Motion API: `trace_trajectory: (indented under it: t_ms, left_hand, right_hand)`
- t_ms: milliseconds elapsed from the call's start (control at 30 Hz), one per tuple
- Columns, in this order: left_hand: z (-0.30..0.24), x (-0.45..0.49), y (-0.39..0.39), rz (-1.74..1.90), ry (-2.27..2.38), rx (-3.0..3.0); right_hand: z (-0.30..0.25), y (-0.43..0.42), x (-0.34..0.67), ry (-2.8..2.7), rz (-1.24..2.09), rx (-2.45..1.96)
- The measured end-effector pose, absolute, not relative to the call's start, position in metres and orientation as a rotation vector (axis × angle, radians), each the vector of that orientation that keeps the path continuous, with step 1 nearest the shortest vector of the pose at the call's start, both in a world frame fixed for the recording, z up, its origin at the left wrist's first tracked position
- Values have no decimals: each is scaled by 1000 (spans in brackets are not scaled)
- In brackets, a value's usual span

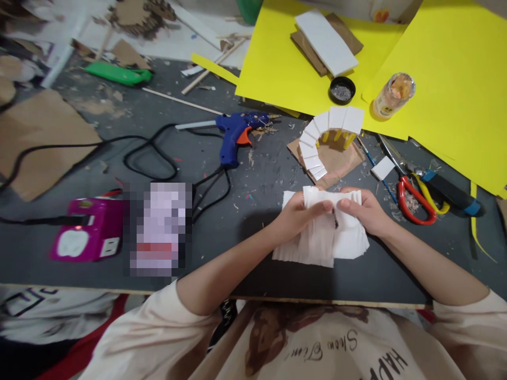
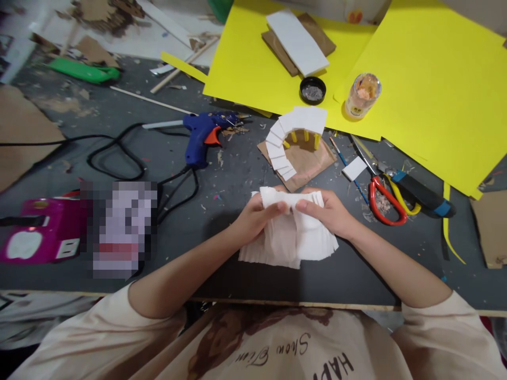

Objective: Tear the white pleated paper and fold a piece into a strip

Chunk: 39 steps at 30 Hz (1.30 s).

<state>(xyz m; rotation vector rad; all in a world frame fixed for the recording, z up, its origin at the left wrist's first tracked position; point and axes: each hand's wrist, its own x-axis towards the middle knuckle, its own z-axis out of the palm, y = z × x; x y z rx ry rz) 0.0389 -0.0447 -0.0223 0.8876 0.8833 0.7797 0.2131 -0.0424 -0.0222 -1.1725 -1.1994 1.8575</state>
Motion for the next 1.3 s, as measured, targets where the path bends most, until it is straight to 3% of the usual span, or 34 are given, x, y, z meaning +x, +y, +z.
trace_trajectory:
  t_ms: [500,700,933,1300]
  left_hand:
    - [-24,39,-42,901,982,864]
    - [-31,32,-37,1075,1079,864]
    - [-20,34,-39,741,922,1001]
    - [-20,34,-37,813,1101,1053]
  right_hand:
    - [-28,-39,215,-1032,1759,-1167]
    - [-24,-41,219,-1351,1827,-1283]
    - [-41,-42,217,-1103,1698,-1126]
    - [-39,-42,218,-1086,1741,-1235]
